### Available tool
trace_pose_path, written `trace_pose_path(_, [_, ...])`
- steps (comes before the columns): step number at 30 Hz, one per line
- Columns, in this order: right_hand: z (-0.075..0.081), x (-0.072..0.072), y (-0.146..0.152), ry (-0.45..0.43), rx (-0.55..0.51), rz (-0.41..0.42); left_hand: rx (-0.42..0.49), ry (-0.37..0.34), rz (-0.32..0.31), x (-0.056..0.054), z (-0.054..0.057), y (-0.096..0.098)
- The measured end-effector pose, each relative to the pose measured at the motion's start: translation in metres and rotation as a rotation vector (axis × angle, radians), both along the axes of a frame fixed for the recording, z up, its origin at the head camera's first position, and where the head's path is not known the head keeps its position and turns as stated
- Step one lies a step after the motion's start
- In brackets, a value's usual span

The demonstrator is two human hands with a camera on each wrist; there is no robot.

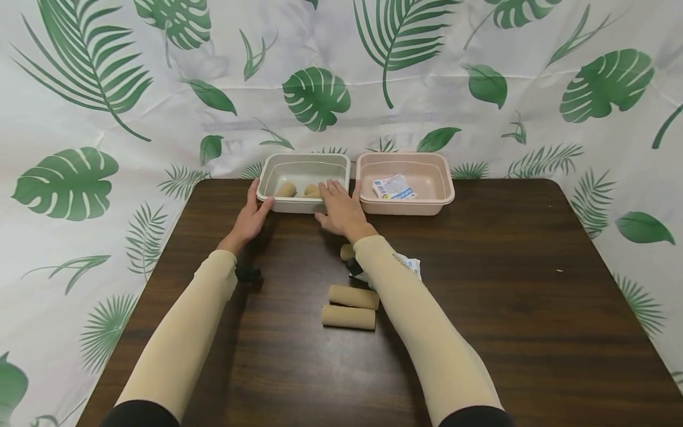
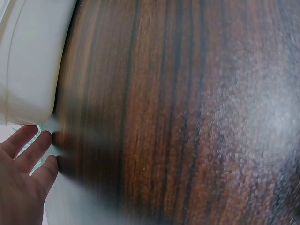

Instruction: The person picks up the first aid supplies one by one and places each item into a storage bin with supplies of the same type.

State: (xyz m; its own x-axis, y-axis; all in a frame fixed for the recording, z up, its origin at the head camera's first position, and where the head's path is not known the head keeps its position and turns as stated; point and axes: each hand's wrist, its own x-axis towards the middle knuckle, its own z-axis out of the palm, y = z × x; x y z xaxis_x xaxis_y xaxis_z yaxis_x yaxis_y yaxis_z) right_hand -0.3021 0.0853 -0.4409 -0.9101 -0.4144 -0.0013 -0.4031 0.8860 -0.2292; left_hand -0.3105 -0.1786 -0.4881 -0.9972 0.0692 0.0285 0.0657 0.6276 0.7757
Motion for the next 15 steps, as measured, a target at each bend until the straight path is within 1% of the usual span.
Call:
trace_pose_path(3, [0.006, 0.004, 0.003, 0.009, -0.042, 0.011, 0.011, 0.001, 0.006, 0.001, 0.001, 0.001])
trace_pose_path(6, [0.014, 0.012, 0.008, 0.021, -0.104, 0.030, 0.015, 0.004, 0.007, 0.002, 0.002, 0.001])
trace_pose_path(9, [0.025, 0.025, 0.013, 0.027, -0.158, 0.047, 0.014, 0.006, 0.004, 0.002, 0.002, 0.001])
trace_pose_path(15, [0.049, 0.057, 0.031, -0.006, -0.254, 0.064, 0.020, 0.006, 0.004, 0.002, 0.002, 0.002])
